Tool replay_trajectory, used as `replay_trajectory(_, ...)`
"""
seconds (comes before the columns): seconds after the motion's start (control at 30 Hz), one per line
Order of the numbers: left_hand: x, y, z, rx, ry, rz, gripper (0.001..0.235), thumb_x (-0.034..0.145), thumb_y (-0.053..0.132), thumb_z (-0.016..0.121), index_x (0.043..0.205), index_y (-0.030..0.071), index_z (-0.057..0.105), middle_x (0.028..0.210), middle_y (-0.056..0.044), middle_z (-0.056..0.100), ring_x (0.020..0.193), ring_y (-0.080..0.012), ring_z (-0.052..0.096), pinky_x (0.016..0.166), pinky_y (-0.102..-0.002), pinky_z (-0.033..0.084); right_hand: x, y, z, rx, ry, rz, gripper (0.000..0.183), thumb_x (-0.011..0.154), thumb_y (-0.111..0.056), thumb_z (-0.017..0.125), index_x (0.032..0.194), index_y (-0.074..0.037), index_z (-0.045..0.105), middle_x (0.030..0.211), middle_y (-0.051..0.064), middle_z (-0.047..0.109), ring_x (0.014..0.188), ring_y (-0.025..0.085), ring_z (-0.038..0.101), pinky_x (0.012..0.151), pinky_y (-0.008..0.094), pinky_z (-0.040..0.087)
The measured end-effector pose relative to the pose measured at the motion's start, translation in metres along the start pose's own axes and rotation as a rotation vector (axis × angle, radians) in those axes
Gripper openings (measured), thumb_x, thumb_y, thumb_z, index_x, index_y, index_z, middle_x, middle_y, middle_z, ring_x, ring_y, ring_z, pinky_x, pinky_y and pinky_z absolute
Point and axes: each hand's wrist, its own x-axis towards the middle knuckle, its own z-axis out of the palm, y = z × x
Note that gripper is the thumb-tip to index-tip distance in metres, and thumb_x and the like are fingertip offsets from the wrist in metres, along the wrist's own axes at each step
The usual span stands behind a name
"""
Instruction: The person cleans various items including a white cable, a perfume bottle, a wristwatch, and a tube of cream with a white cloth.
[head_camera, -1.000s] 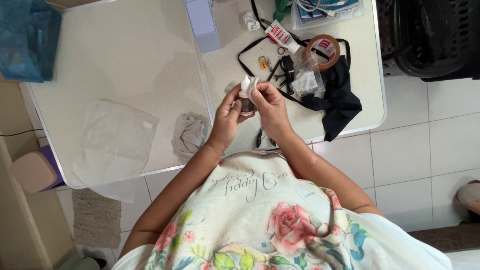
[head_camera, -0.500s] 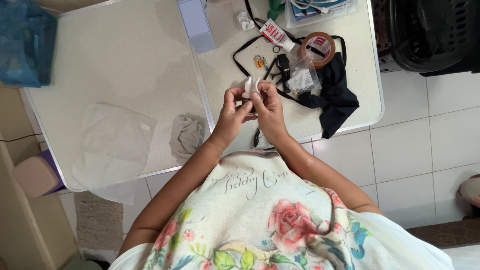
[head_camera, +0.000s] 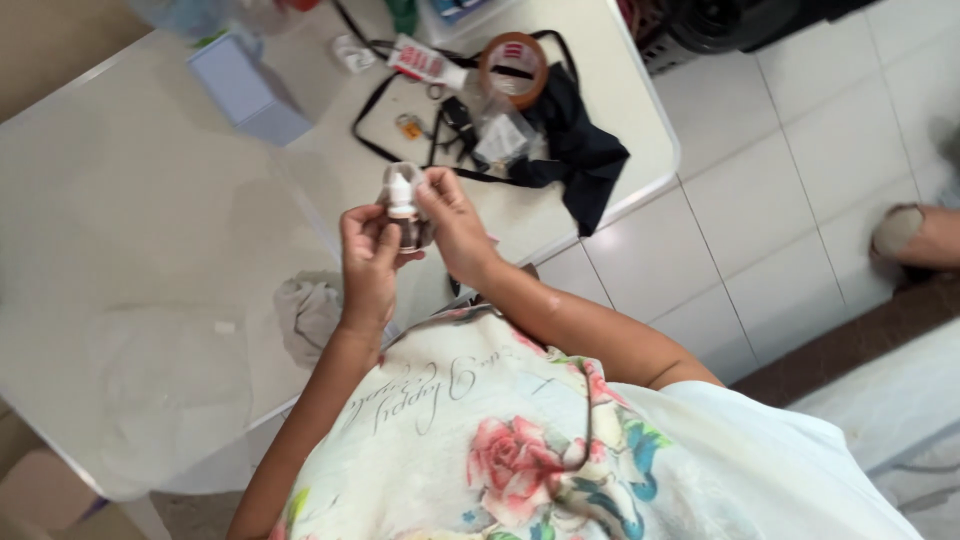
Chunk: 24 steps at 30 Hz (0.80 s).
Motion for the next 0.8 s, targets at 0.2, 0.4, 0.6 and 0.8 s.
replay_trajectory(0.2, -0.001, -0.007, 0.012, 0.092, -0.080, 0.122, 0.029, 0.101, 0.001, 0.064, 0.121, 0.005, 0.042, 0.112, -0.010, 0.063, 0.095, -0.0143, 0.066, 0.082, -0.032, 0.060, -0.008, -0.007, -0.001, -0.475, 0.059, -0.225, 0.013, 0.105, -0.014, 0.063, 0.115, -0.007, 0.059, 0.095, -0.003, 0.062, 0.084, 0.005, 0.055, 0.072, 0.022, 0.048)
replay_trajectory(0.4, 0.006, -0.009, 0.017, 0.128, -0.059, 0.194, 0.028, 0.100, -0.003, 0.070, 0.116, 0.001, 0.048, 0.109, -0.009, 0.062, 0.093, -0.0131, 0.066, 0.080, -0.030, 0.060, -0.021, -0.012, -0.005, -0.818, 0.083, -0.533, 0.015, 0.098, -0.012, 0.072, 0.107, -0.004, 0.063, 0.098, -0.002, 0.059, 0.085, 0.007, 0.054, 0.076, 0.022, 0.047)
replay_trajectory(0.6, 0.005, -0.003, 0.012, 0.102, -0.028, 0.073, 0.025, 0.103, 0.004, 0.063, 0.126, -0.001, 0.057, 0.116, -0.009, 0.067, 0.099, -0.0132, 0.069, 0.083, -0.029, 0.062, -0.003, 0.000, -0.022, -0.290, 0.012, -0.180, 0.014, 0.104, -0.013, 0.067, 0.114, -0.004, 0.064, 0.100, -0.001, 0.068, 0.089, 0.006, 0.060, 0.079, 0.023, 0.051)
replay_trajectory(0.8, 0.011, -0.015, 0.012, 0.370, 0.020, 0.172, 0.040, 0.101, 0.005, 0.066, 0.139, -0.002, 0.056, 0.122, -0.008, 0.060, 0.099, -0.0141, 0.067, 0.084, -0.027, 0.060, 0.000, 0.003, -0.021, -0.273, -0.050, -0.189, 0.017, 0.106, -0.014, 0.064, 0.119, -0.004, 0.062, 0.106, 0.001, 0.070, 0.096, 0.007, 0.064, 0.085, 0.024, 0.053)
